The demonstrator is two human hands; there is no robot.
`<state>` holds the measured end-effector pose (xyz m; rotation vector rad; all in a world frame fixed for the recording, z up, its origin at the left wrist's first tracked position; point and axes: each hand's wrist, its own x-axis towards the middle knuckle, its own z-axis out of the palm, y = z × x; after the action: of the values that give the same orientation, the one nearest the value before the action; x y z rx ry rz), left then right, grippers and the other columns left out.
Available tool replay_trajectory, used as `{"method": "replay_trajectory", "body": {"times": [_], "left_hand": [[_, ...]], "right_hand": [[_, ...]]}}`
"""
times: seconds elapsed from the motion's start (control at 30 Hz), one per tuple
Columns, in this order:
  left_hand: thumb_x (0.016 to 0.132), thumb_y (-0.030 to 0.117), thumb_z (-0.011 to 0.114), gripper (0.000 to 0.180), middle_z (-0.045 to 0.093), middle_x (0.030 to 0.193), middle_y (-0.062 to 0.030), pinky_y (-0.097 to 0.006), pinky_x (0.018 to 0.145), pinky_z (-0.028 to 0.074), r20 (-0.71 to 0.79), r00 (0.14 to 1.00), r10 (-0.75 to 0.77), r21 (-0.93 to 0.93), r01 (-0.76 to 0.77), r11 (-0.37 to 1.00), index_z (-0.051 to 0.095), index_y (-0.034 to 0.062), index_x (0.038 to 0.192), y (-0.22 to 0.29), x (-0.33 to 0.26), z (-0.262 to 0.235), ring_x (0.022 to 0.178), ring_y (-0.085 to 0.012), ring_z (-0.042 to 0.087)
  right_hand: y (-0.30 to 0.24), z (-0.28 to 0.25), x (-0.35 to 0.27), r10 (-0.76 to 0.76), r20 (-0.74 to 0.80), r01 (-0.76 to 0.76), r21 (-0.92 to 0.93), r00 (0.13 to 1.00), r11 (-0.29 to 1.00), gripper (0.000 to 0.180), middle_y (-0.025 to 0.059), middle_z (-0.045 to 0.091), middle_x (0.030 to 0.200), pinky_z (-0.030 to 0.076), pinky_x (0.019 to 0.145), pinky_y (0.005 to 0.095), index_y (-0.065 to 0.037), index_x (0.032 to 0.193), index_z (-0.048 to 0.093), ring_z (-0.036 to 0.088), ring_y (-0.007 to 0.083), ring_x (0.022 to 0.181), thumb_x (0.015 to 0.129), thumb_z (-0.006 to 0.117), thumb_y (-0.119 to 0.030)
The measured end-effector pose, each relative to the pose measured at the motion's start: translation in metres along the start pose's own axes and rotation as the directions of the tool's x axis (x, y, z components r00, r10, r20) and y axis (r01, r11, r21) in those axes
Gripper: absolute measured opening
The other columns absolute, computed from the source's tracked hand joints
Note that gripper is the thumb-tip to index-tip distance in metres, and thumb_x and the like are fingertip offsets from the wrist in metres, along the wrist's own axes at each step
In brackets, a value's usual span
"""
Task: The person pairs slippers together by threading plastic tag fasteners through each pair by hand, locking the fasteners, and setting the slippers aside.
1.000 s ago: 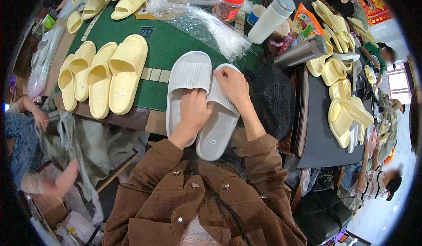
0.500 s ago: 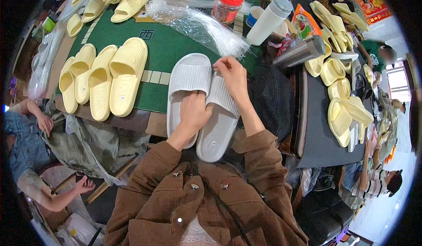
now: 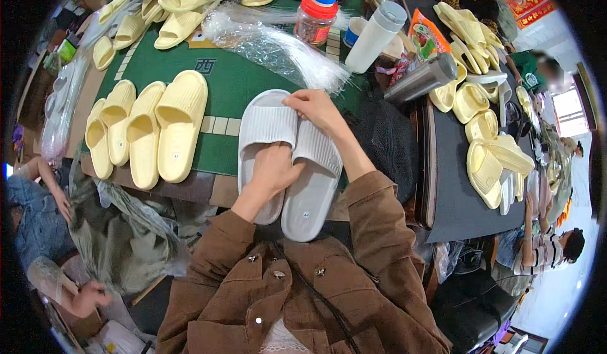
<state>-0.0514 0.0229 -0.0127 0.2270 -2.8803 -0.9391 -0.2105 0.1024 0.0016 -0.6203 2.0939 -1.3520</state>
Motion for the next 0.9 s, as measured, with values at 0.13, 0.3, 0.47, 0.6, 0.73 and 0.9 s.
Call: {"method": "replay_trajectory", "body": {"times": [0.13, 0.3, 0.47, 0.6, 0.73, 0.9], "left_hand": [[0.072, 0.03, 0.067, 0.044, 0.061, 0.1, -0.0263, -0.047, 0.078, 0.049, -0.008, 1.0, -0.007, -0.029, 0.007, 1.0, 0.06, -0.0055, 0.097, 0.004, 0.003, 0.0, 0.09, -0.0403, 0.06], [0.078, 0.029, 0.067, 0.044, 0.059, 0.104, -0.0239, -0.045, 0.082, 0.045, -0.015, 0.996, 0.093, -0.014, -0.093, 0.996, 0.058, -0.0078, 0.099, 0.007, -0.01, -0.014, 0.092, -0.0405, 0.056], [0.081, 0.014, 0.065, 0.035, 0.061, 0.104, -0.018, -0.042, 0.08, 0.046, -0.32, 0.884, 0.34, 0.008, -0.357, 0.934, 0.057, -0.0036, 0.11, 0.012, -0.046, -0.028, 0.088, -0.0366, 0.057], [0.084, 0.006, 0.06, 0.028, 0.063, 0.101, -0.0141, -0.038, 0.077, 0.048, -0.447, 0.848, 0.284, -0.102, -0.364, 0.926, 0.06, 0.0016, 0.112, 0.014, -0.028, -0.055, 0.084, -0.0322, 0.059], [0.086, 0.005, 0.057, 0.023, 0.064, 0.099, -0.013, -0.035, 0.073, 0.049, -0.476, 0.836, 0.272, -0.077, -0.348, 0.934, 0.062, 0.0006, 0.108, 0.009, 0.029, -0.066, 0.081, -0.0278, 0.06], [0.089, 0.008, 0.056, 0.023, 0.066, 0.094, -0.0143, -0.029, 0.072, 0.049, -0.124, 0.97, 0.207, -0.379, -0.239, 0.894, 0.06, -0.0013, 0.109, -0.009, 0.071, -0.049, 0.078, -0.0205, 0.062]], "right_hand": [[0.007, 0.004, -0.002, -0.14, -0.112, 0.13, -0.097, 0.984, 0.987, 0.022, 0.0022, 0.063, 0.07, 0.043, 0.055, 0.0244, -0.001, 0.091, 0.07, 0.053, 0.0083, 0.061, 0.083, 0.064, -0.02], [0.008, 0.009, -0.006, -0.162, -0.291, 0.17, 0.002, 0.943, 0.985, 0.02, 0.0117, 0.066, 0.071, 0.049, 0.061, 0.0314, -0.003, 0.087, 0.07, 0.063, 0.0183, 0.061, 0.082, 0.063, -0.02], [0.001, 0.0, -0.02, -0.186, -0.483, 0.275, 0.119, 0.856, 0.954, 0.019, 0.0089, 0.063, 0.067, 0.045, 0.053, 0.0277, 0.0, 0.085, 0.069, 0.056, 0.0125, 0.055, 0.085, 0.06, -0.017], [-0.002, 0.007, -0.033, -0.236, -0.415, 0.336, 0.187, 0.879, 0.923, 0.016, 0.0004, 0.06, 0.073, 0.042, 0.056, 0.0217, 0.0, 0.09, 0.067, 0.05, 0.0057, 0.062, 0.089, 0.06, -0.014], [0.0, 0.025, -0.039, -0.348, -0.373, 0.432, 0.168, 0.86, 0.886, 0.015, 0.0016, 0.061, 0.078, 0.043, 0.057, 0.0218, 0.0, 0.089, 0.067, 0.052, 0.0058, 0.065, 0.089, 0.061, -0.014], [0.013, 0.024, -0.034, -0.367, -0.453, 0.49, 0.189, 0.812, 0.851, 0.018, 0.0035, 0.064, 0.084, 0.045, 0.064, 0.0229, 0.001, 0.09, 0.067, 0.057, 0.0094, 0.073, 0.089, 0.061, -0.016]]}}
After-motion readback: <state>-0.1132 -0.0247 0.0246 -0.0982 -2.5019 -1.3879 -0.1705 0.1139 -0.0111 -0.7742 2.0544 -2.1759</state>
